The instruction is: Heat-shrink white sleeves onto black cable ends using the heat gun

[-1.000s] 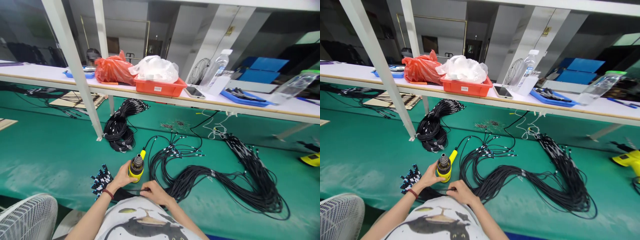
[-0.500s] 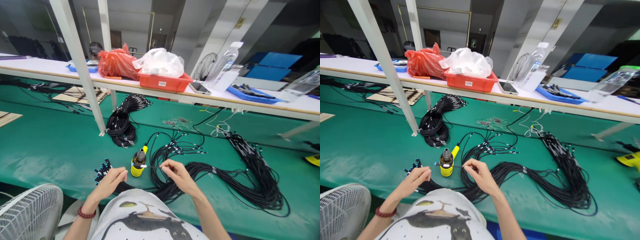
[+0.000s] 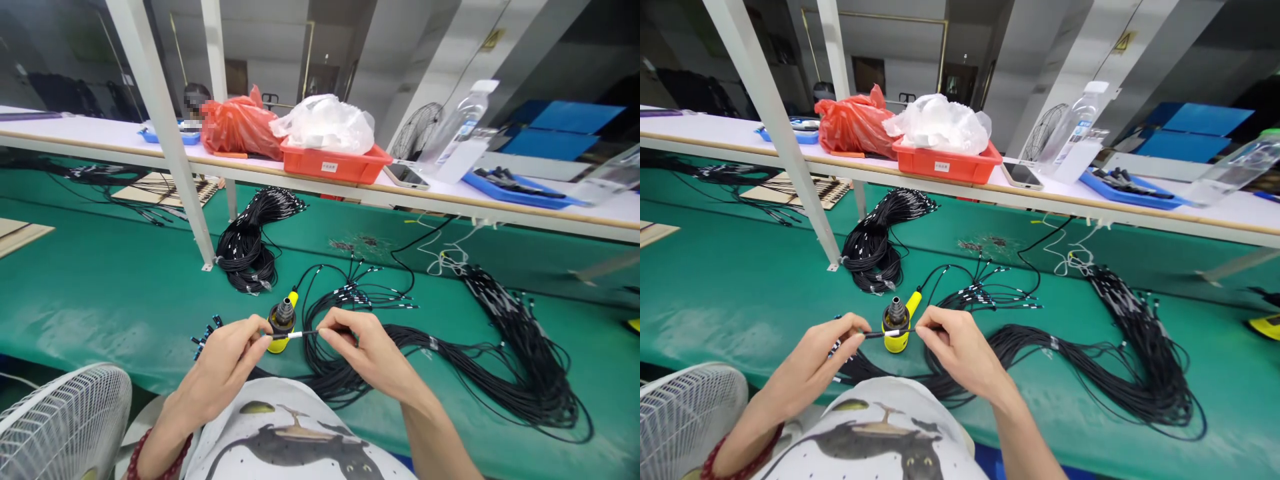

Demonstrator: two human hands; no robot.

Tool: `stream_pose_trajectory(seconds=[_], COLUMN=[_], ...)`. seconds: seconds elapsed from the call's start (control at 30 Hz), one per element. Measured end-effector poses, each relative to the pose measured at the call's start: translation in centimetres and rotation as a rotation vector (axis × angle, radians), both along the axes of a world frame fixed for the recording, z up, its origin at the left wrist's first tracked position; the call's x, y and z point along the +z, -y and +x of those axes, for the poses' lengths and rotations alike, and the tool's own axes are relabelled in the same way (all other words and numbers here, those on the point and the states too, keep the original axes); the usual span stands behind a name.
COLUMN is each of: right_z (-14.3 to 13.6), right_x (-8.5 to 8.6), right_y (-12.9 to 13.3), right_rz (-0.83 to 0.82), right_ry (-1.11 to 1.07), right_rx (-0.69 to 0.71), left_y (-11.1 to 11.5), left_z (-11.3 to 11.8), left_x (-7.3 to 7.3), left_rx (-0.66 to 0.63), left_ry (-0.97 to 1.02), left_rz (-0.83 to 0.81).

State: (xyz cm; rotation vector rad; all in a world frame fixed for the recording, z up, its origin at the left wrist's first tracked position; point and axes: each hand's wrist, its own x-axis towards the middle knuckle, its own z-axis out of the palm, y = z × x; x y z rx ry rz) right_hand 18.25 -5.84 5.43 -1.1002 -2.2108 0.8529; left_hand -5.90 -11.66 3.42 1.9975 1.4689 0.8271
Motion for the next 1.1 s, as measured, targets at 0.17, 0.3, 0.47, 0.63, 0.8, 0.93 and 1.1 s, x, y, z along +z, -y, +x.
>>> stream_pose_trajectory(seconds=[0.17,0.3,0.47,0.63,0.8,0.93,1.1], right_z=[-0.7,-1.3,-2.3,-3.2,-3.6,-3.9,-4.2], right_x=[-1.1,-1.2,-1.2,-1.8,-2.7,-3.5,-4.2], right_y=[-1.1,-1.6,-2.6,-3.5,-4.2,-4.7,-5.1], right_rz=[-0.056,-0.064,-0.076,-0.069,-0.018,0.005,0.030], right_ry=[-0.067,-0.116,-0.195,-0.221,-0.195,-0.167,-0.144], right_rx=[-0.008,-0.020,-0.027,-0.113,-0.201,-0.226,-0.251], left_y=[-1.0,-1.7,-3.4,-5.3,-6.5,-7.2,-7.5], left_z=[0.3,0.4,0.8,1.2,1.0,0.9,0.8], left_x=[-1.1,-1.1,-0.1,-0.1,-0.8,-1.5,-2.1], left_rx=[-0.019,0.013,0.039,0.130,0.132,0.134,0.163], left_ry=[-0.101,-0.099,-0.105,-0.110,-0.057,-0.024,0.014], left_rz=[0.000,-0.002,0.066,0.095,0.101,0.094,0.107])
